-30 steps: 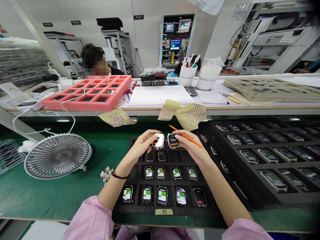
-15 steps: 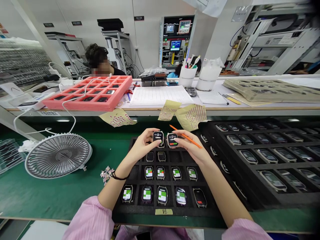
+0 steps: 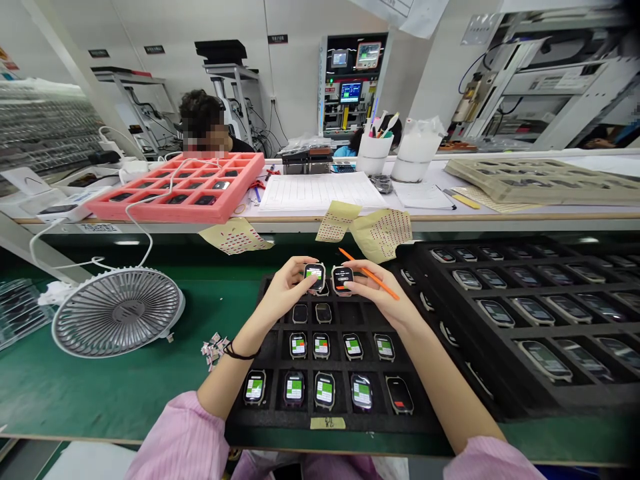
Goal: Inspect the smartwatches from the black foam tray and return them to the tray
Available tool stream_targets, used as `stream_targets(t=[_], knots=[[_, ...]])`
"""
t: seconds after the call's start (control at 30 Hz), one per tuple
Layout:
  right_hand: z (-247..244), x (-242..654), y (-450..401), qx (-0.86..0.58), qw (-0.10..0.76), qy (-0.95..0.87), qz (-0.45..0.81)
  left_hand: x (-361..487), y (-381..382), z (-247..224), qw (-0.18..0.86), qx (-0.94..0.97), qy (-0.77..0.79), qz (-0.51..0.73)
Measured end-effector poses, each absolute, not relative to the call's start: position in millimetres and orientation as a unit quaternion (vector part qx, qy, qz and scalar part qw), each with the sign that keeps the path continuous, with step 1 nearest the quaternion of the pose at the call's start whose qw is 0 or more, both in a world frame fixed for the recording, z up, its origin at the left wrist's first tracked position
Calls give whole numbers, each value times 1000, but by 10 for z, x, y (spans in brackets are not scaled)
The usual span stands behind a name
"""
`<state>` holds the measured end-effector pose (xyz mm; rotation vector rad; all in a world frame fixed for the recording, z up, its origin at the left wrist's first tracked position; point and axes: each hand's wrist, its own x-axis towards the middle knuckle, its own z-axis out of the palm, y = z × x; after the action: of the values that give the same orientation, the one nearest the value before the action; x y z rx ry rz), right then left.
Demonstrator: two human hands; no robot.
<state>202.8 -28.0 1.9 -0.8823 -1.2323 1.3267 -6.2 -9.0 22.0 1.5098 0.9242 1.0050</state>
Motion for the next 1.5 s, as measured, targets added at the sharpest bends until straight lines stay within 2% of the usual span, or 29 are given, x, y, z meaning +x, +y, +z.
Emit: stream_targets(t=[0.53,1.0,1.5], knots=[[-39,2005,-228,-413,571,-474,528,-34,-66,182,516,607,418,437],[-1,2070,-238,-370,544,-510,555,-63,-59,122,520,659,370,398],[4,2029,-255,-403,559,-490,534,-15,-72,159,510,613,416,437]])
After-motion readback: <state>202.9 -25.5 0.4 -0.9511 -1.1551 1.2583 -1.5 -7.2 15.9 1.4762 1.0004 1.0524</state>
